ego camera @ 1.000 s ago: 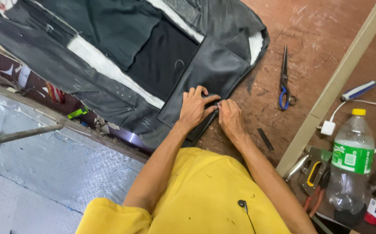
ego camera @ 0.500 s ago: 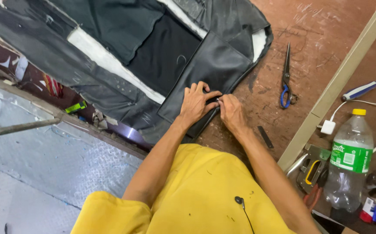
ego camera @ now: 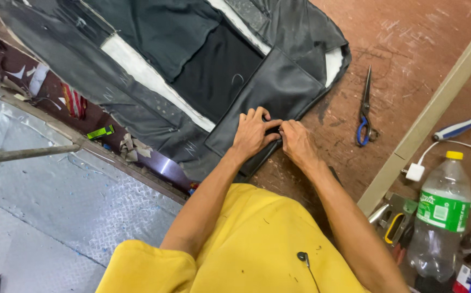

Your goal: The person fits a black vinyl seat cover over a foam cushion on a workbench. They align the cover edges, tuck and press the vinyl into the seams using a flat metal tool, mark the fabric with chalk, and smooth the cover over the cushion.

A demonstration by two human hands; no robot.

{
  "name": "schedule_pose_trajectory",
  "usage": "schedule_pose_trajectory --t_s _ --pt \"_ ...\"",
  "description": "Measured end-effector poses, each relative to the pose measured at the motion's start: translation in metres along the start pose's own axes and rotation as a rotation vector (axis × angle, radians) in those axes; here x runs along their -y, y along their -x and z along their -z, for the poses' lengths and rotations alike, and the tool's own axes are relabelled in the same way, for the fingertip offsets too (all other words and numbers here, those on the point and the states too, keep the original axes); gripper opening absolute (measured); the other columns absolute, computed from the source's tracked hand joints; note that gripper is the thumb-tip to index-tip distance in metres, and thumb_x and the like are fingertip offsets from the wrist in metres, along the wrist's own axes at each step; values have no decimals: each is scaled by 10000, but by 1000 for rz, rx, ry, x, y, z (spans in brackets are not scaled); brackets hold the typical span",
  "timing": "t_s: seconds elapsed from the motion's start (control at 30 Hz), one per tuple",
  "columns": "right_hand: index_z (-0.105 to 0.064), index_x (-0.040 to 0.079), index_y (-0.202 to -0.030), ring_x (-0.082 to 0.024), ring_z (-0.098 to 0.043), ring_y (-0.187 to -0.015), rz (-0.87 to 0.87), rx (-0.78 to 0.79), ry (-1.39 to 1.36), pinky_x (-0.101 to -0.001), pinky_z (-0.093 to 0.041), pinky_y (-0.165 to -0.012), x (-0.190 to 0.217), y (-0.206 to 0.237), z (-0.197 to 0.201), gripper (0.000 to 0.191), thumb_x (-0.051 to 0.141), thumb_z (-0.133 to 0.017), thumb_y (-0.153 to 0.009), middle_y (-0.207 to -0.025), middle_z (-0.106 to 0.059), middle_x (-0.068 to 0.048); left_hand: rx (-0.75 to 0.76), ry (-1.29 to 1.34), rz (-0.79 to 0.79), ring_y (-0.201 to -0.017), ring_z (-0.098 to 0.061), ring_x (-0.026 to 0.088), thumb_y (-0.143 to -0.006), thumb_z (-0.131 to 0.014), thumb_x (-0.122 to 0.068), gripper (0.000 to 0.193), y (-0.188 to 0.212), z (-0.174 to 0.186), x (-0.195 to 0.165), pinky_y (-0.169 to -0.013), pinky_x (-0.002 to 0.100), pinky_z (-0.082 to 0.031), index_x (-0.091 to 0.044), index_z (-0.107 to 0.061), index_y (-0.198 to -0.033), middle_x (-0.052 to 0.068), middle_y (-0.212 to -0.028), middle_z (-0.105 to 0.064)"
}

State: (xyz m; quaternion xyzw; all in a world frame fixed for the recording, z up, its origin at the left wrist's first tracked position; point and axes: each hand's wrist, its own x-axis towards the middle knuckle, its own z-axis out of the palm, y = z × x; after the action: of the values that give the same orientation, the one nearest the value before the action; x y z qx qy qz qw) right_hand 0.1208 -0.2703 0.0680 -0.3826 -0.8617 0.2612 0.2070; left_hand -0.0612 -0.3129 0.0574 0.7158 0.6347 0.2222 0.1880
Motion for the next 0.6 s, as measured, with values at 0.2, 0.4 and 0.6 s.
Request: schedule_pose_trajectory --t_s 0.2,0.4,0.6 --pt "-672 27 -1096 -418 -629 -953 25 81 25 -510 -508 -827 -10 -3 -6 261 -34 -581 -859 -987 -664 -195 -4 42 6 -1088 -549 245 -767 -784 -417 415 0 6 -1 -890 453 -409 -329 -764 -1171 0 -1113 -623" --pt "-689 120 -1177 -403 -665 -971 11 149 -35 -491 -540 -828 -4 -4 -12 352 26 -594 -851 -1040 -706 -180 10 -30 11 -1089 -599 271 -796 -705 -573 420 9 26 -8 -860 489 -466 -434 -731 -1192 -12 -1135 -666" --pt "-632 68 -980 -439 -659 -947 -41 112 130 -517 -538 -805 -2 -6 -10 65 115 -600 -948 -991 -680 -181 -64 -114 -4 -1083 -531 230 -817 -665 -617 460 18 38 -21 -861 423 -412 -470 -715 -1249 -29 -1153 -585"
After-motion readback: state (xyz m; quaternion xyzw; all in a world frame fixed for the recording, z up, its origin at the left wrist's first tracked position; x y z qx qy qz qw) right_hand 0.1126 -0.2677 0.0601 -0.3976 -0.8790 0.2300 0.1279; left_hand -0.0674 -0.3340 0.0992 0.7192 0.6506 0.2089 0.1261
